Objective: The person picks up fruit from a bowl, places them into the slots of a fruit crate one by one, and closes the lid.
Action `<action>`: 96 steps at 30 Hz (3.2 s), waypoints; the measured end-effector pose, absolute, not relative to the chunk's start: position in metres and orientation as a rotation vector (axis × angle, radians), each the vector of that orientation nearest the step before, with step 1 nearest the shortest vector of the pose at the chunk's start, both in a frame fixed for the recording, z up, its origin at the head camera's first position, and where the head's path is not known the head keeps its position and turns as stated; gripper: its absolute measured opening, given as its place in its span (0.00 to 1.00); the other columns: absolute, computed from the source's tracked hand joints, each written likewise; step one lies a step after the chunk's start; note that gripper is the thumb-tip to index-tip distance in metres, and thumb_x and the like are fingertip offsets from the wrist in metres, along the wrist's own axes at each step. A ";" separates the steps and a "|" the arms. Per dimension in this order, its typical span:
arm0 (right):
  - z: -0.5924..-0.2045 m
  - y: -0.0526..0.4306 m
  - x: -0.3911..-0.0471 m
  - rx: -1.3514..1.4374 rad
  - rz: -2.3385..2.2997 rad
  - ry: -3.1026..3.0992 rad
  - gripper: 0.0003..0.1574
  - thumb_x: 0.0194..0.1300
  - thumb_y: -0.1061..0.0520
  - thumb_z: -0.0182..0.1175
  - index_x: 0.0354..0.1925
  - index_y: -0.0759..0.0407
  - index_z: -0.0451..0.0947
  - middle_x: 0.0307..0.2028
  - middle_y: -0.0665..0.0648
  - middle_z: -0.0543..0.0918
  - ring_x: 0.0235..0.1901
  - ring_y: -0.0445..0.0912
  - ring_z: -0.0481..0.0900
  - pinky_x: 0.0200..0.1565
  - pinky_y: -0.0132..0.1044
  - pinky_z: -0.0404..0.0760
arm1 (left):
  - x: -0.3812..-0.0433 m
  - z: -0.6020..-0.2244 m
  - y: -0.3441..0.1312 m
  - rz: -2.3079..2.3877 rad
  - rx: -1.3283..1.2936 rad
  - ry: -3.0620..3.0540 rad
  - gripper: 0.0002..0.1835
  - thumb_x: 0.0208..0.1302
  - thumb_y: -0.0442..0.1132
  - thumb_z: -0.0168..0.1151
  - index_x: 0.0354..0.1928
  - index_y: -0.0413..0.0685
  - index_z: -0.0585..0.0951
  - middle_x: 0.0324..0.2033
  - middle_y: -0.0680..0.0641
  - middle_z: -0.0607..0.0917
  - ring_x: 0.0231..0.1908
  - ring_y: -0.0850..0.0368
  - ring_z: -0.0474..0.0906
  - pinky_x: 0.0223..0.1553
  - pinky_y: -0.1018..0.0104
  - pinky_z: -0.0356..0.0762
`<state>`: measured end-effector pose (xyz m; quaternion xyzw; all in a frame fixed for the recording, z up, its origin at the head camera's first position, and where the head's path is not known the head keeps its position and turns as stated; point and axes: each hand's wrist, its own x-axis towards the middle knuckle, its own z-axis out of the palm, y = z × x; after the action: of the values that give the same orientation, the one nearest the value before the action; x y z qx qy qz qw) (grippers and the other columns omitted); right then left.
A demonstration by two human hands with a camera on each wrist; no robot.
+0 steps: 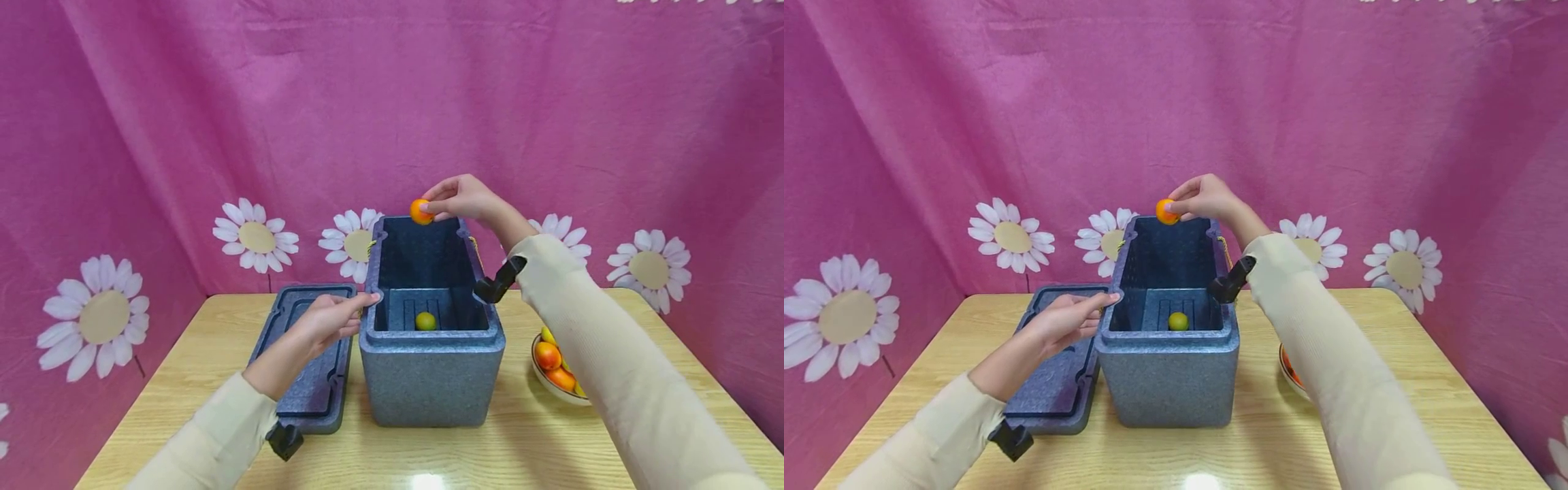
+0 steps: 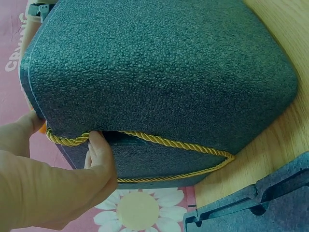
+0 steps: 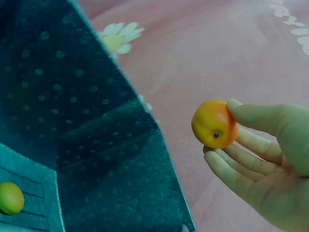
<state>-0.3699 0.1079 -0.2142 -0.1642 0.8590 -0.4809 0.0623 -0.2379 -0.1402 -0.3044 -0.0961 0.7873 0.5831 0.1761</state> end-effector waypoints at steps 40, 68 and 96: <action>-0.261 0.086 -0.384 -0.446 -0.899 2.918 0.23 0.62 0.58 0.64 0.55 0.66 0.80 0.53 0.65 0.85 0.55 0.56 0.82 0.63 0.46 0.78 | -0.239 -0.308 -0.130 1.668 -0.315 2.227 0.47 0.63 0.57 0.64 0.71 0.30 0.59 0.69 0.32 0.69 0.68 0.42 0.71 0.71 0.50 0.65; -0.214 0.166 -0.307 -0.547 -1.249 2.807 0.23 0.67 0.51 0.63 0.56 0.61 0.79 0.49 0.58 0.87 0.44 0.41 0.84 0.51 0.30 0.81 | -0.238 -0.310 -0.132 1.652 -0.284 2.237 0.46 0.64 0.58 0.62 0.70 0.31 0.59 0.69 0.33 0.68 0.68 0.41 0.70 0.72 0.49 0.63; -0.328 0.303 -0.238 -0.289 -1.184 2.874 0.27 0.69 0.51 0.60 0.57 0.70 0.74 0.40 0.47 0.88 0.34 0.25 0.80 0.39 0.24 0.82 | -0.237 -0.314 -0.129 1.677 -0.255 2.215 0.44 0.65 0.56 0.61 0.70 0.29 0.60 0.70 0.33 0.68 0.69 0.41 0.68 0.72 0.50 0.64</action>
<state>-0.2382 0.3028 -0.3280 -0.0924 0.9206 -0.3792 0.0099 -0.2367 -0.1295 -0.3139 -0.0900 0.7818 0.5917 0.1749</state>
